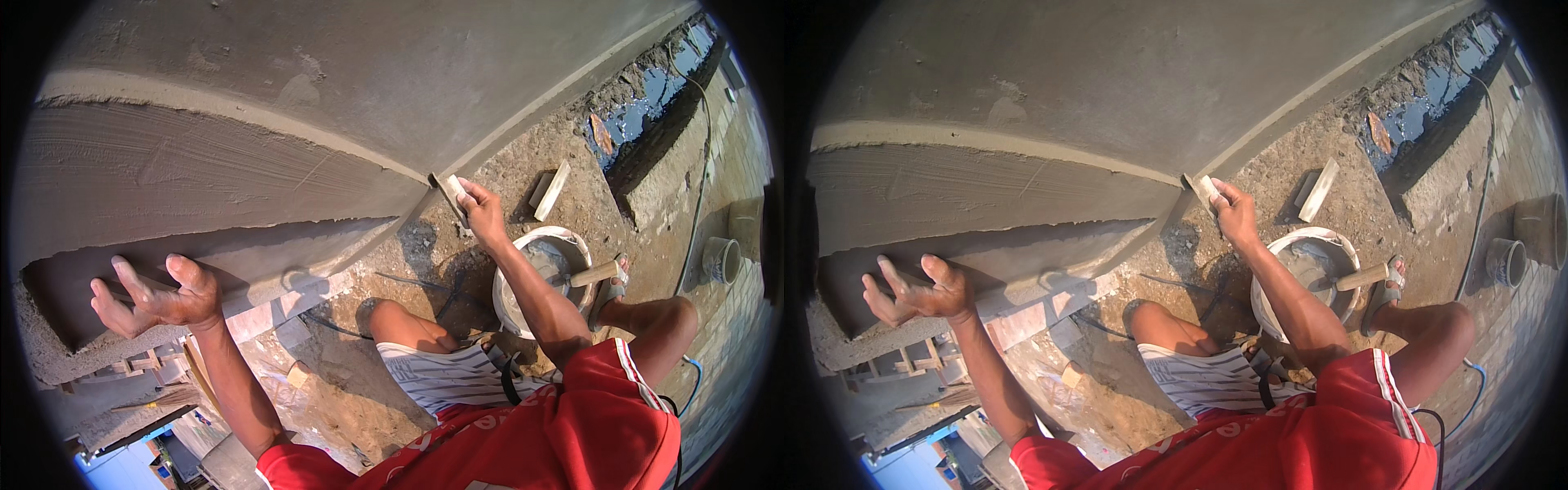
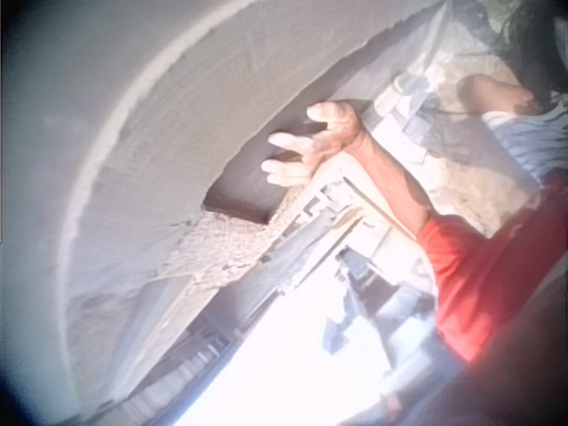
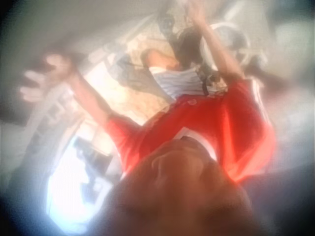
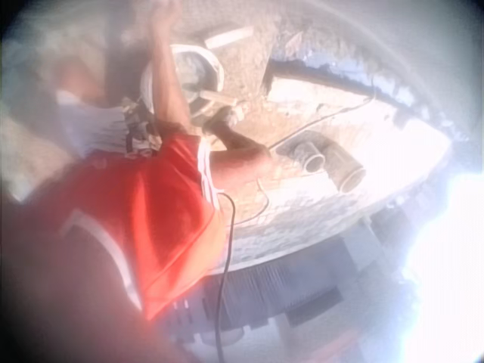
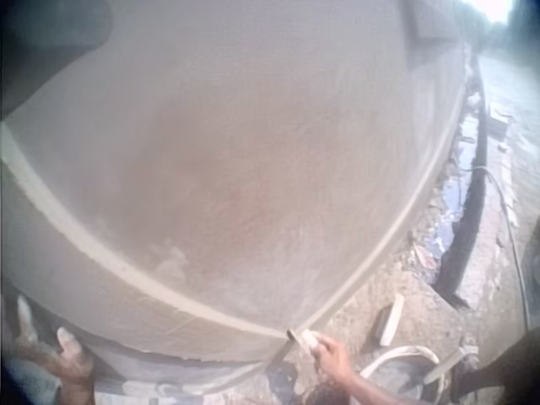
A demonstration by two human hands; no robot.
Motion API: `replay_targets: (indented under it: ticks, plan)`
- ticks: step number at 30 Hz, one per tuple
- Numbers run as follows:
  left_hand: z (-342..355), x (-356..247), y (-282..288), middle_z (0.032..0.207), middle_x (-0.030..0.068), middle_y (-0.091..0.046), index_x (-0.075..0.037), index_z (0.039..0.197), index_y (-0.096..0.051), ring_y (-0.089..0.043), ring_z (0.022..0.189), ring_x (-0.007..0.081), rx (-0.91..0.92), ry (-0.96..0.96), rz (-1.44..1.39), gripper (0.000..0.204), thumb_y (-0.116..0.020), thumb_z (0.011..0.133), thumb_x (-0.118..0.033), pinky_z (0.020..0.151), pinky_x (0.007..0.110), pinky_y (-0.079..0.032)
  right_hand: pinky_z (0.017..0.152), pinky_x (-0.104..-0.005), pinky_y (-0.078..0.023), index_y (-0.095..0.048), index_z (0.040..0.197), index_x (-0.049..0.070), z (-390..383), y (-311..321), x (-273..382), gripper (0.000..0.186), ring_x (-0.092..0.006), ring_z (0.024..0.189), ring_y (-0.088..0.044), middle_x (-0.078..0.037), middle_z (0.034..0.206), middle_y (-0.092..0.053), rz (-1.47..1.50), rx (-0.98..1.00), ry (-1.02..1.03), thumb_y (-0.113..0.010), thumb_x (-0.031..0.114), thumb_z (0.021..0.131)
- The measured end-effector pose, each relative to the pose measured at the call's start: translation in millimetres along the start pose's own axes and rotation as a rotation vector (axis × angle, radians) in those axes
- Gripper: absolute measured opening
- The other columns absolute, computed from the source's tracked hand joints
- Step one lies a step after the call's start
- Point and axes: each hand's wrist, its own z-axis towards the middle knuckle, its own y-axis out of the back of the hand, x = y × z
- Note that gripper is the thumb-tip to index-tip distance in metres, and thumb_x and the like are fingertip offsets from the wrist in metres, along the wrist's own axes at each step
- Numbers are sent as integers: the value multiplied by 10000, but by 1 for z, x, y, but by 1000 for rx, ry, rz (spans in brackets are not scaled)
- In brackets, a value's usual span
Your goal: The person applies and smooths wet cement onto a wall using a trowel. The person repeatedly scoops cement from a bucket and spreads it evenly across the wall surface, focusing on edges and corners.
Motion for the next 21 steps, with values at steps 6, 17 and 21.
replay_targets:
  ticks: [6,17,21]
  plan:
    - [4,0,3,1398,201,-340,-40,1312,-504,-294,1317,353,41,-34,38,497,-507,901,-318,1083,568,-278,633,-235,-473,-608,1271,-31,-4,0,2,355,-71,739,-576,-38,947,-688,-6,9,19,-564,-7,920]
    - [3,2,-1,1413,215,-346,-38,1324,-504,-290,1319,371,1,-52,12,500,-500,908,-315,1089,567,-263,646,-244,-488,-606,1296,3,-7,-6,10,371,-79,753,-588,-49,1013,-694,9,46,-81,-554,-7,929]
    - [3,1,0,1417,214,-344,-36,1330,-499,-287,1324,375,12,-29,16,508,-497,910,-321,1088,567,-264,662,-239,-490,-601,1290,-21,-9,-5,20,368,-86,772,-595,-64,1044,-695,121,77,-84,-552,-3,926]
